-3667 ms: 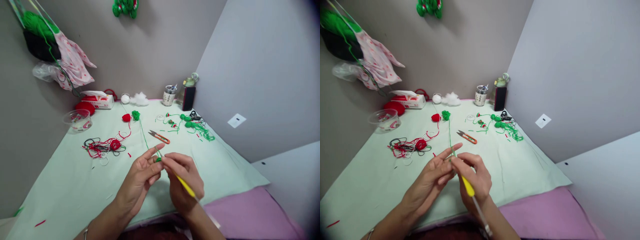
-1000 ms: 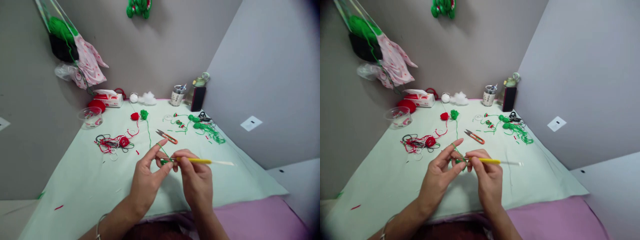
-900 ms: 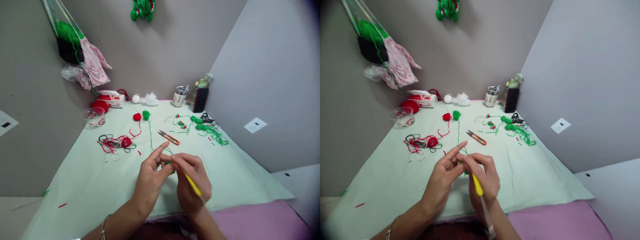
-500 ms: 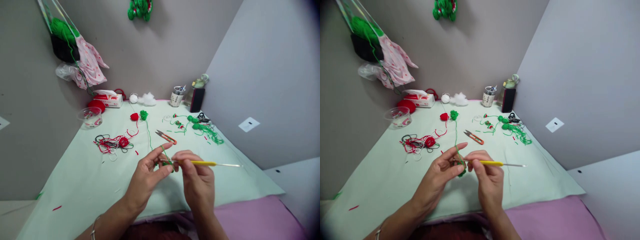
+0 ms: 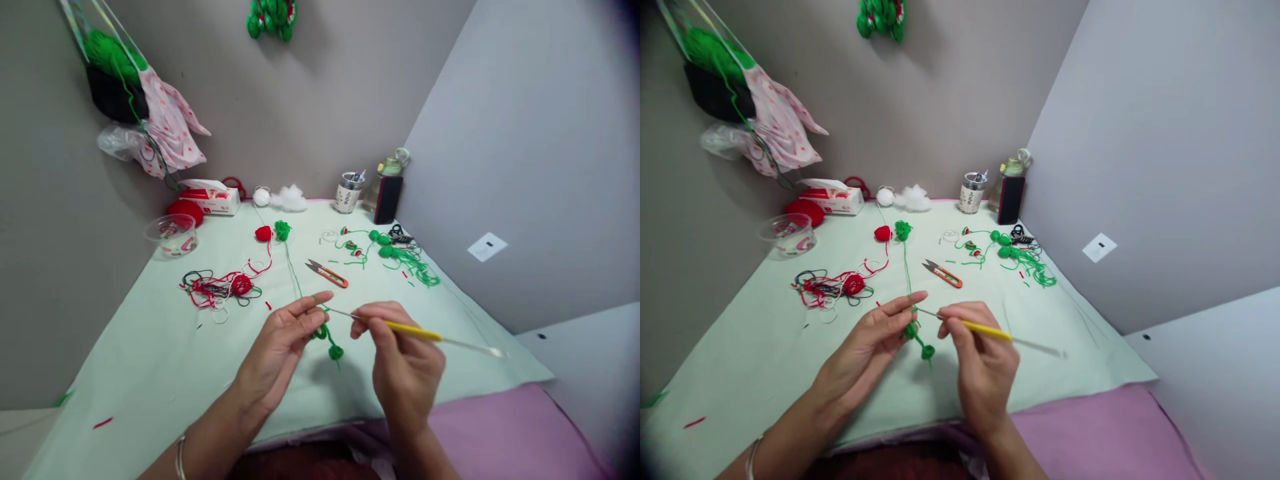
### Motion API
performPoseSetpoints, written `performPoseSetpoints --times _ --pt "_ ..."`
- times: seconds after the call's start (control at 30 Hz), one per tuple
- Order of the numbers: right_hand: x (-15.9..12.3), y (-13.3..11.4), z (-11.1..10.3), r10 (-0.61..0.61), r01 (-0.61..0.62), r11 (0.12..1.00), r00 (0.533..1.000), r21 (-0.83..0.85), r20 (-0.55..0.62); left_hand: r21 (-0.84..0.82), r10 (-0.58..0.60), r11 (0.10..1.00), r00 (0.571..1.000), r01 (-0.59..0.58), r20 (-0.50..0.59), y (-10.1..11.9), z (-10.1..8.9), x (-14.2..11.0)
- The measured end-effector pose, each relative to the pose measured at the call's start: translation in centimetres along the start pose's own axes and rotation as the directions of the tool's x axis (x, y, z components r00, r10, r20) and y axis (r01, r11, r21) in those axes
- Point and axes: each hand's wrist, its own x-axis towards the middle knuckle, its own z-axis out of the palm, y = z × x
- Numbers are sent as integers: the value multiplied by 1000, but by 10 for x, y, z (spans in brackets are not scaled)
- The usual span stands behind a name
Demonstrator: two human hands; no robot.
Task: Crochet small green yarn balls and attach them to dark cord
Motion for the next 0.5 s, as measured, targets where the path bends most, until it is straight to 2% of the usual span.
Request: performPoseSetpoints --times 0.1,0.2,0.3,0.5 --pt "9 -2 1 234 -222 927 972 303 -4 126 119 985 992 -114 -30 0 0 -1" --pt "11 -2 6 336 -320 855 941 408 34 215 195 960 980 -180 -48 0 1 -1" --pt "10 -2 8 346 -320 855 938 409 11 220 200 958 978 -183 -59 3 1 -1" --pt "6 -2 3 229 -234 924 972 302 51 141 73 987 997 -71 -7 11 -1 -4"
